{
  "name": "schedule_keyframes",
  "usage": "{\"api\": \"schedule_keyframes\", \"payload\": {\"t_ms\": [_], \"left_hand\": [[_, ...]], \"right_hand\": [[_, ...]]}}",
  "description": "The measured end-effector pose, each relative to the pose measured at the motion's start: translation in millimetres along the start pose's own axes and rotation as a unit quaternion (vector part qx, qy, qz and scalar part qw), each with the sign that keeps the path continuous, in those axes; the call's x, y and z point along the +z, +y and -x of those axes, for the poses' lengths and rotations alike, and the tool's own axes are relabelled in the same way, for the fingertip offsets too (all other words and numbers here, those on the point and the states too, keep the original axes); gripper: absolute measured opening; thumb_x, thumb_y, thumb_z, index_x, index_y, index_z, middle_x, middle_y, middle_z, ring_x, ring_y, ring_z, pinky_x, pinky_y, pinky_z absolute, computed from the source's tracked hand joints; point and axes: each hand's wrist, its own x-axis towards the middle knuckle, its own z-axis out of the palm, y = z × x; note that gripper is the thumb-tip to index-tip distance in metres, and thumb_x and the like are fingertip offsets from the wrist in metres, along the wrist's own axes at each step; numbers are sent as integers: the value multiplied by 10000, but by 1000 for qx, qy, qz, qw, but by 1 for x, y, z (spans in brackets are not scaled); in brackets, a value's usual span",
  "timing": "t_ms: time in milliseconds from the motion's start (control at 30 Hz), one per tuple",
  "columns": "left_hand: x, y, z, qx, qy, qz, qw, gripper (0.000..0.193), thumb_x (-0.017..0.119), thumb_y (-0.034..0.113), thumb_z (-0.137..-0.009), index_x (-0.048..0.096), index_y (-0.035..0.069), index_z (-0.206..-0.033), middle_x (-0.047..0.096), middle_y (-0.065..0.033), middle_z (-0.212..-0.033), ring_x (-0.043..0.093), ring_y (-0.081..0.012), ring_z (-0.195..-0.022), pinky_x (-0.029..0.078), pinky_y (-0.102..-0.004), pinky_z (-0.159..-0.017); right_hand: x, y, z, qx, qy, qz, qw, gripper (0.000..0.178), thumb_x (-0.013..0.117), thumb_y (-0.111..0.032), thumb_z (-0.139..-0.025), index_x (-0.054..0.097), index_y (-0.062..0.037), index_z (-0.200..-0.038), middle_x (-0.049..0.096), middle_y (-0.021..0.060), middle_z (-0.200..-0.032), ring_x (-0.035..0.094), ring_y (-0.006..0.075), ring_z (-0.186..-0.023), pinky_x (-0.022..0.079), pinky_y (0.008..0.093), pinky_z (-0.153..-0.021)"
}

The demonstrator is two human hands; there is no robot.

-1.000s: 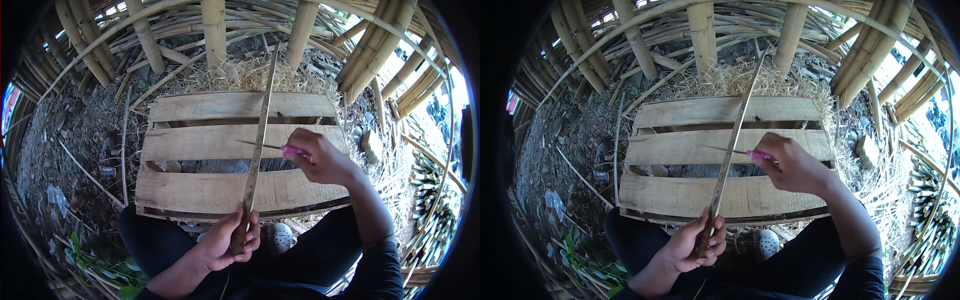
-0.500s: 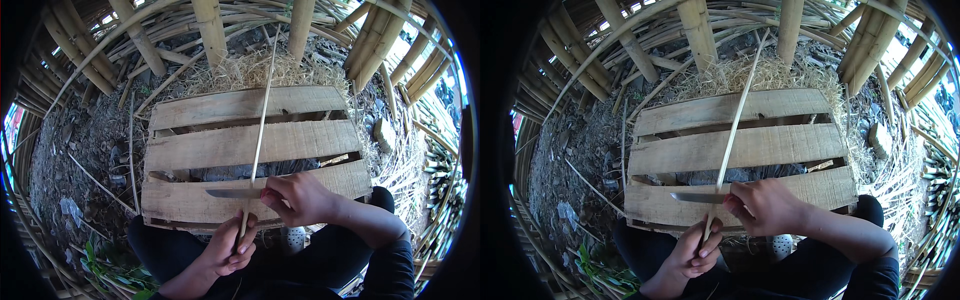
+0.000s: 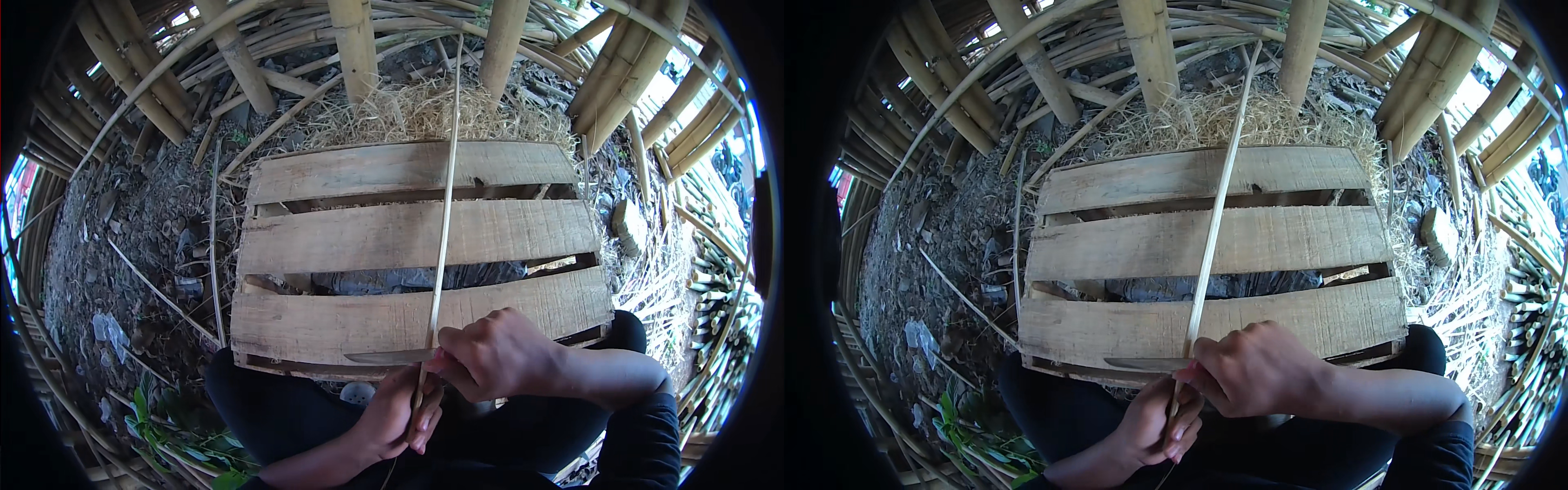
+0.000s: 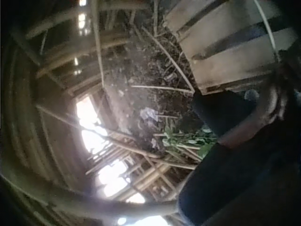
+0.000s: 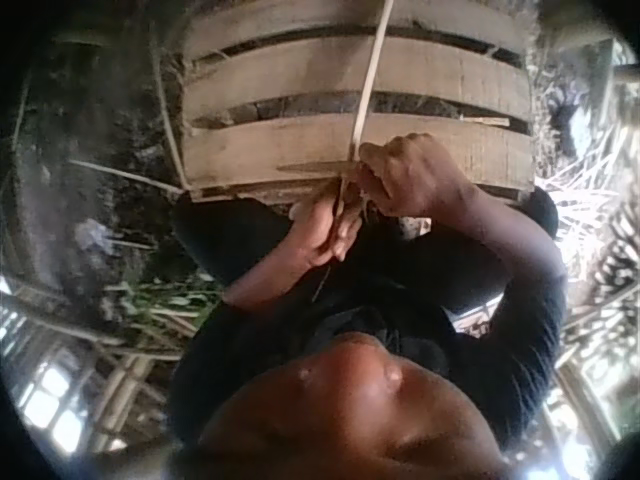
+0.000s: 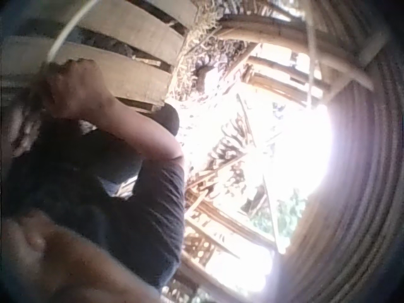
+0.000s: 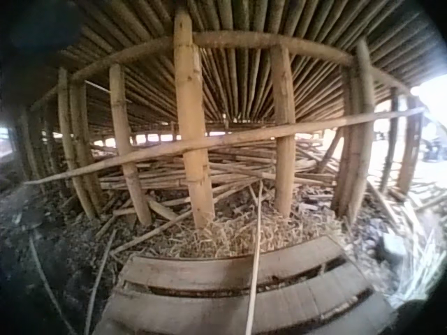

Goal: The person holds a bamboo strip over a wooden crate and scrapes it with a knife, turning the strip to shave its edges and surface.

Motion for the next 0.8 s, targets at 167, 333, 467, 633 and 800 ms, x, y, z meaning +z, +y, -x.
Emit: {"api": "schedule_keyframes", "payload": {"t_ms": [167,333,467,633,800], "left_hand": [[-2,-2,-6,-20,31,32,999,379,287,389,-1022,424,102,-816,366,-24,-458,341,-131,-284,330,-255,-268],[1,3,-4,-30,28,73,997,348,271,327,-1030,406,97,-806,342,-21,-459,328,-124,-272,311,-232,-258],[2,7,-2,-23,33,36,999,397,240,377,-1036,403,100,-803,338,-17,-459,323,-123,-275,314,-229,-260],[12,10,16,-26,-8,34,999,440,199,414,-1036,398,103,-797,355,-17,-486,352,-131,-299,335,-236,-277],[-2,11,5,11,23,47,999,391,240,382,-1032,404,137,-776,383,-2,-480,380,-132,-313,320,-250,-289]], "right_hand": [[7,15,-7,-20,-18,55,998,376,536,-403,-943,580,-62,-792,555,37,-480,551,188,-380,440,331,-378],[6,26,-12,-56,-2,88,995,429,535,-475,-931,566,-80,-768,537,14,-481,529,162,-379,435,324,-375],[1,28,-18,-69,73,115,988,343,649,-343,-874,529,-91,-674,502,8,-468,509,157,-366,392,319,-347],[-12,48,-20,-1,79,147,986,400,454,-412,-978,569,-106,-747,473,-21,-472,429,122,-336,388,302,-340],[9,23,-8,-54,66,102,991,410,445,-318,-985,539,-89,-659,450,-1,-430,430,150,-307,377,315,-321]]}}
